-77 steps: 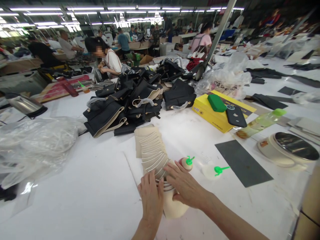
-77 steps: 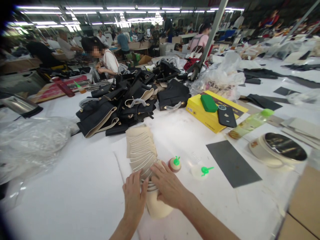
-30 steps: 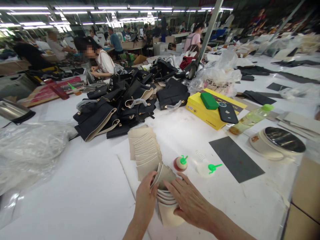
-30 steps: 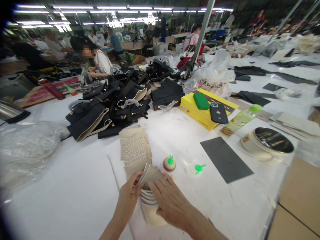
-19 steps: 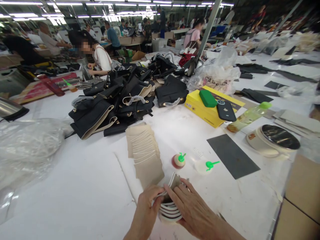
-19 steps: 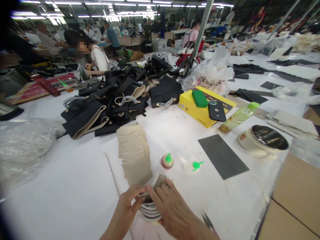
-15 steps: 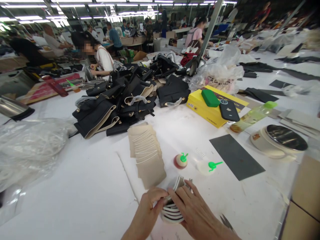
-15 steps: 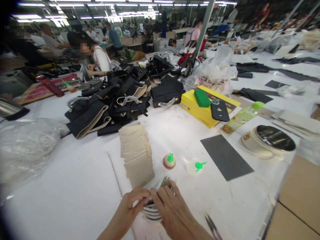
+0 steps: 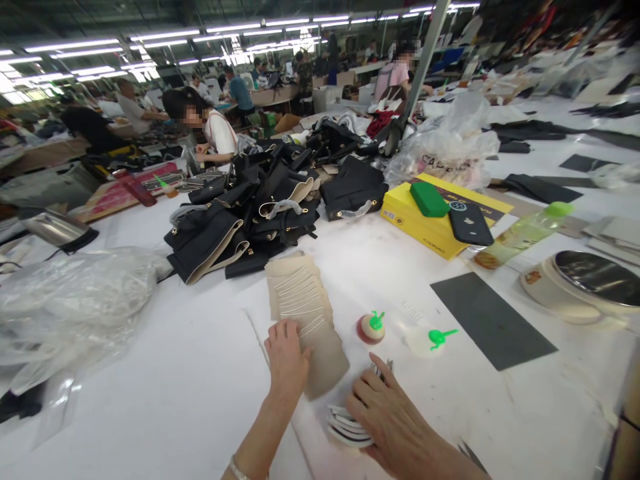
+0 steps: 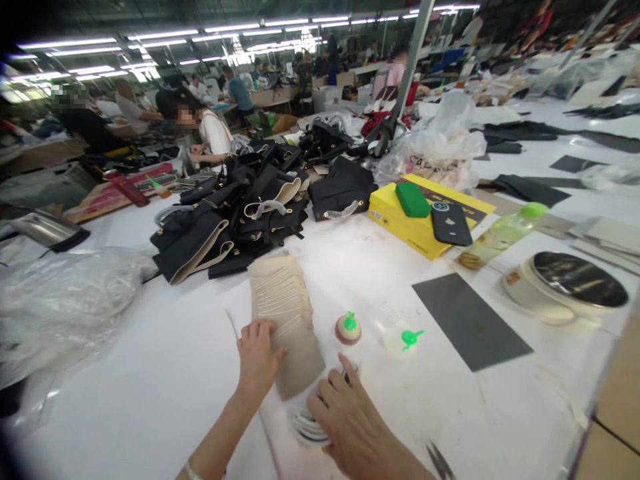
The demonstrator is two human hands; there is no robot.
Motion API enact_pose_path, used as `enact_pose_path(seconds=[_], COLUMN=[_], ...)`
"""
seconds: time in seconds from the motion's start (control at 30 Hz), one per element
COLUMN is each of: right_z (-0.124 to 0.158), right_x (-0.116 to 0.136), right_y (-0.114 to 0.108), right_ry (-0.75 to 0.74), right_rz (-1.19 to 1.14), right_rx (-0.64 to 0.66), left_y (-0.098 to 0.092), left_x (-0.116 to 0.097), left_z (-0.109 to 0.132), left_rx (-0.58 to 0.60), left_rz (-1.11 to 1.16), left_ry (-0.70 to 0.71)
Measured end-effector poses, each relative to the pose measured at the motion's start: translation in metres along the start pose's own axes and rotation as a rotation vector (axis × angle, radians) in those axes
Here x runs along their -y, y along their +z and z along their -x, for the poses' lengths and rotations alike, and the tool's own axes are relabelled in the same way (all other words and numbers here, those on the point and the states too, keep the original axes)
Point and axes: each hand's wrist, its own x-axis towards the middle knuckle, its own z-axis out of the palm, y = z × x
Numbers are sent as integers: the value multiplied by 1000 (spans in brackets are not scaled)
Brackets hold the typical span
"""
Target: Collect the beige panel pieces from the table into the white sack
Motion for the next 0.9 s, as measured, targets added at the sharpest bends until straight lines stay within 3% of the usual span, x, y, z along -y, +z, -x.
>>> enact_pose_path(seconds=[0.1,0.3,0.4,0.5,0.6,0.73,0.83,0.9], right_z=[0,5,7,11,14,20,46,82], right_x=[-1,-2,-2,-3,-3,7,15,19], right_y=[-2,-2,0,6,12,1,-16,-24], right_ry=[-5,-95,-138,-175,-197,-86,131,336], right_rz=[-35,11,66,116,180,76,-55,-137], right_rx=[-15,-60,-47,-36,-63,-21,8,-5], left_y=[-2,-18,-28,-33,-27,-12,0,12], left_x=[-6,-22,-26,-23,-11,19,48,67], left_z=[15,54,61,63,67,83,106,123], left_rx=[92,482,559,625,623,473,384,342], left_rz=[53,429,434,565,727,868,706,505], left_ry=[8,213,285,271,186,-20,-156,-65])
